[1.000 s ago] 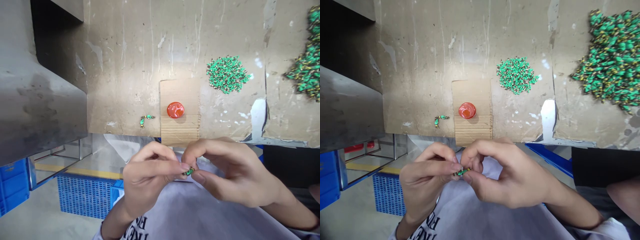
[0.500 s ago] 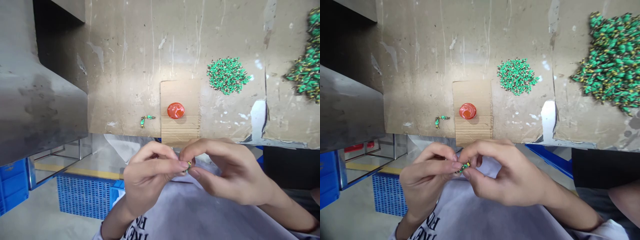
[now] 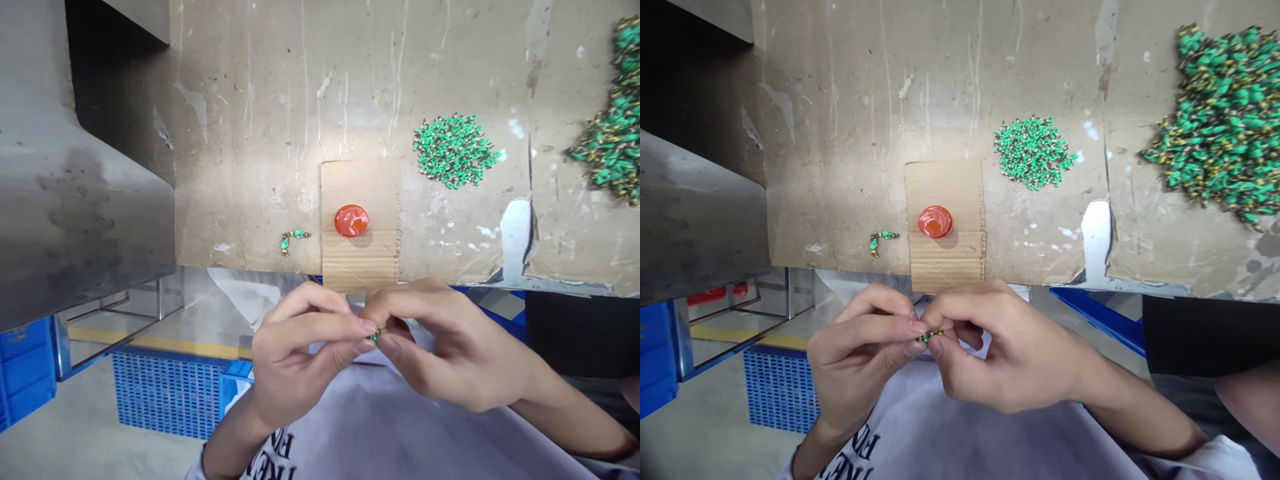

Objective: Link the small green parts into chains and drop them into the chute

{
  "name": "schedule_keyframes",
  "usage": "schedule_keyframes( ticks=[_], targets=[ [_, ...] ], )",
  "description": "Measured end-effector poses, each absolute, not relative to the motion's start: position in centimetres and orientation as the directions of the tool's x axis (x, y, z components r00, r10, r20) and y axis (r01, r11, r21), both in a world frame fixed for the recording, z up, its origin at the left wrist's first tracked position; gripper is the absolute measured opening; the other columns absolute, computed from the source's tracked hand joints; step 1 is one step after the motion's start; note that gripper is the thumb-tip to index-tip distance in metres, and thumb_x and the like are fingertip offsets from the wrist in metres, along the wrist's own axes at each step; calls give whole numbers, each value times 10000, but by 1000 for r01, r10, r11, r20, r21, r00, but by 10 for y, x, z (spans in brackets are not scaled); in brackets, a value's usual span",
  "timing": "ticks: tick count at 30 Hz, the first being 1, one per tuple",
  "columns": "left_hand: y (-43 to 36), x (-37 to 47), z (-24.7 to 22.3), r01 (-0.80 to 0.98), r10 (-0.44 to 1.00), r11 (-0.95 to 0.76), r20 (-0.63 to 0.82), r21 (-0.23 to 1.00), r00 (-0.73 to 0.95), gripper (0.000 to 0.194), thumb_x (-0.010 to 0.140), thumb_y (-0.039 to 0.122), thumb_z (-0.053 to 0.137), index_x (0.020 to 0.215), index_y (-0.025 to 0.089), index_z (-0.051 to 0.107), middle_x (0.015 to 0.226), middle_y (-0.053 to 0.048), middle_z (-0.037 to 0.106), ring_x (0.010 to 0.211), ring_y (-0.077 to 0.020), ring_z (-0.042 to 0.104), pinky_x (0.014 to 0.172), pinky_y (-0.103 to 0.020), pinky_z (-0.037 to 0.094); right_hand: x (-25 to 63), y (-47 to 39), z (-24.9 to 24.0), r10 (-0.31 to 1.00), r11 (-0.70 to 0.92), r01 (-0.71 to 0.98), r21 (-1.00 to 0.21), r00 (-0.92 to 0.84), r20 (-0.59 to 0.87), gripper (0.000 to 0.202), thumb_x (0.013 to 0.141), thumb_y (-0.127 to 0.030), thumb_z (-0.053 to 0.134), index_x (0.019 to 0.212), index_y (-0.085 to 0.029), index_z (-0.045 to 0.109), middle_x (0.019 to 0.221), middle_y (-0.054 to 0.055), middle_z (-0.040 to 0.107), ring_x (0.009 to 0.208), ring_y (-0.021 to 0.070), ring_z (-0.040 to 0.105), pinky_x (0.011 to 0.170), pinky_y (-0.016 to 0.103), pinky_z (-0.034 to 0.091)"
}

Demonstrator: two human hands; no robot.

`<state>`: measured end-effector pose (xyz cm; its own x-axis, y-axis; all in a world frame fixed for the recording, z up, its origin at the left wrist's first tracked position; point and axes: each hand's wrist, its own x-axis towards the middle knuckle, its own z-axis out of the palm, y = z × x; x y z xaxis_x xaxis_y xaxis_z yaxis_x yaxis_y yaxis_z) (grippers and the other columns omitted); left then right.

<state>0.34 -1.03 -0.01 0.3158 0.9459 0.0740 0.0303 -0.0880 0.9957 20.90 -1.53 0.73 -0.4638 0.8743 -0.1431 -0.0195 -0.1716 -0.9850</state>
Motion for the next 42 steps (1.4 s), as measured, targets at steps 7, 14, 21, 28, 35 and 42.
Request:
schedule_keyframes(
  ticks=[7,14,21,28,35,42],
  targets=[
    [-7,2,2,13,941,-82,73,997,332,133,887,130,903,983,209,855,878,-8,746,752,-112,746,648,-182,639,206,-15,3,892,-137,-82,-987,-443,-87,171,907,-55,585,855,-169,701,657,-57,563,577,77,469,552,194,412],
    [-8,0,3,45,920,-160,133,986,367,111,911,79,862,987,158,841,912,-12,741,760,-90,743,695,-154,647,212,-14,3,860,-118,-86,-989,-507,-58,216,947,-39,580,945,-152,764,729,-1,714,604,94,578,592,210,473],
    [-6,-2,4,79,923,-184,145,980,355,108,898,77,874,957,161,842,913,-8,740,762,-86,743,690,-152,640,211,-13,2,864,-113,-95,-989,-502,-50,220,979,-60,579,918,-155,768,682,-18,653,586,91,527,569,218,438],
    [-6,-2,1,69,937,-149,118,986,329,122,900,86,876,935,200,849,915,-9,763,761,-102,754,688,-184,654,205,-17,-1,890,-70,-112,-991,-456,-12,206,994,-70,583,912,-169,745,759,14,668,643,121,570,615,254,488],
    [-8,-5,-1,68,940,-147,118,987,321,126,924,73,842,891,194,839,943,-25,767,769,-108,754,697,-197,655,200,-21,0,905,34,-64,-997,-421,58,228,981,-36,565,944,-184,736,753,7,645,639,123,530,582,248,459],
    [-11,-5,-4,87,958,-106,78,991,277,206,891,-1,816,874,203,836,937,-12,779,761,-113,755,681,-208,655,194,-24,-2,915,38,-4,-999,-401,37,239,991,-59,549,857,-204,684,706,-2,606,596,126,501,541,261,419]
  ],
)
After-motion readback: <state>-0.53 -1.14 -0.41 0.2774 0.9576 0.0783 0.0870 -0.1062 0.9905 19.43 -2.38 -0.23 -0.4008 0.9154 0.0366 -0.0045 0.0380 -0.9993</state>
